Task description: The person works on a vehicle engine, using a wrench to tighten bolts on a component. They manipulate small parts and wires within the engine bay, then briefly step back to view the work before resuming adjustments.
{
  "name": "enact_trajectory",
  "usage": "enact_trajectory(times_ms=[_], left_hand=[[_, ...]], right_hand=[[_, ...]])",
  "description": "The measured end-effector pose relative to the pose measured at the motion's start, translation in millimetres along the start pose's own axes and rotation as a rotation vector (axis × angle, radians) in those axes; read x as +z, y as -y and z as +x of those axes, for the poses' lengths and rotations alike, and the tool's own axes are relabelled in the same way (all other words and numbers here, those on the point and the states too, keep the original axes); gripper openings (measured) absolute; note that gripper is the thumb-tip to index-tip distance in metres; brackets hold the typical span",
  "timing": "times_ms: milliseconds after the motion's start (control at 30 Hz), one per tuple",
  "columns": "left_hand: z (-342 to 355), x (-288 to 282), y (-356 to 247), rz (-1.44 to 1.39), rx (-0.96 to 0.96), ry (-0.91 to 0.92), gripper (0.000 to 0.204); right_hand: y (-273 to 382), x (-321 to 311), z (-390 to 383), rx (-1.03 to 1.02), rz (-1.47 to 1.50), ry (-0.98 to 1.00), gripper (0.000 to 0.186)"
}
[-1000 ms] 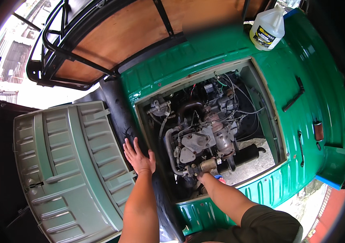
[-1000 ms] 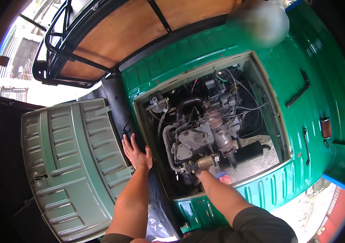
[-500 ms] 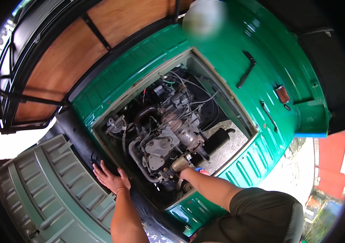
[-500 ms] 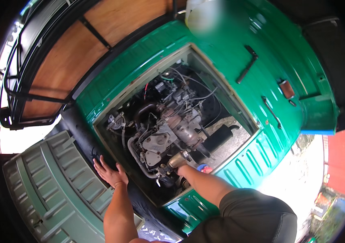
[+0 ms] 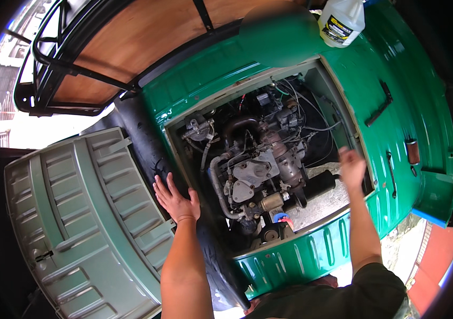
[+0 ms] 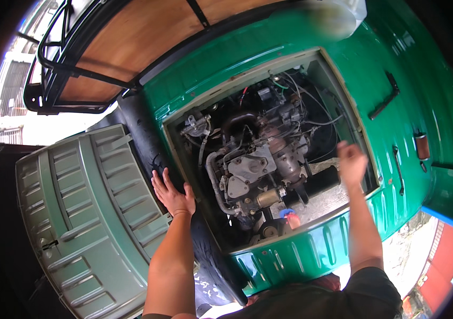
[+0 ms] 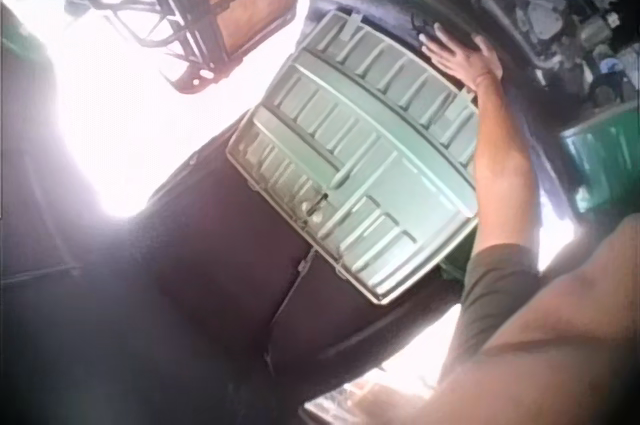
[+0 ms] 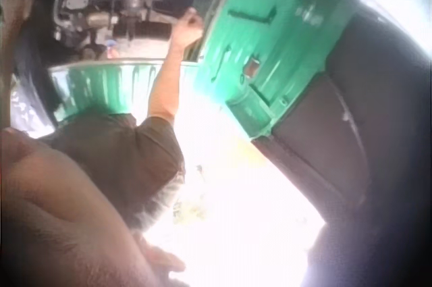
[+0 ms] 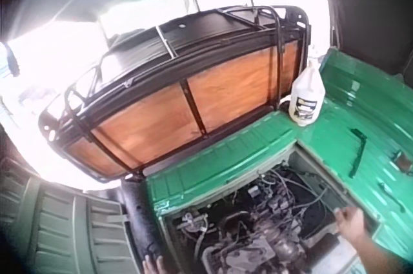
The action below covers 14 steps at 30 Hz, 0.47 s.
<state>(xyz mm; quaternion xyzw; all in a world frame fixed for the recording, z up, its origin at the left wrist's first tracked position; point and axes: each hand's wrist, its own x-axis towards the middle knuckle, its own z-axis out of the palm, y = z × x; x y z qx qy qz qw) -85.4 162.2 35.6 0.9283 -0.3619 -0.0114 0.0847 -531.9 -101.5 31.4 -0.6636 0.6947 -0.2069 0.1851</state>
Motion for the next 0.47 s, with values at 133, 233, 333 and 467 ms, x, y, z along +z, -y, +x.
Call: enact_trajectory(times_ms=[133,233,333,467], left_hand=[[4,-1,-11,-0.024,-0.013,0.033,0.083],[2,-4,-6,-0.006,-0.006,0.017,0.083],[4,2,-9,-0.023,0.007,0.017,0.083],[4,-3,-4,-0.016,-0.008,0.052,0.085]], right_hand=[[-71,-38,132,-0.022,-0.287,-0.572,0.054],[-71,-20,171,0.235,-0.408,-0.395,0.067],[-133,-18,220,0.276,-0.361,-0.409,0.069],[-193,-24,257,0.537,0.292,0.021,0.069]])
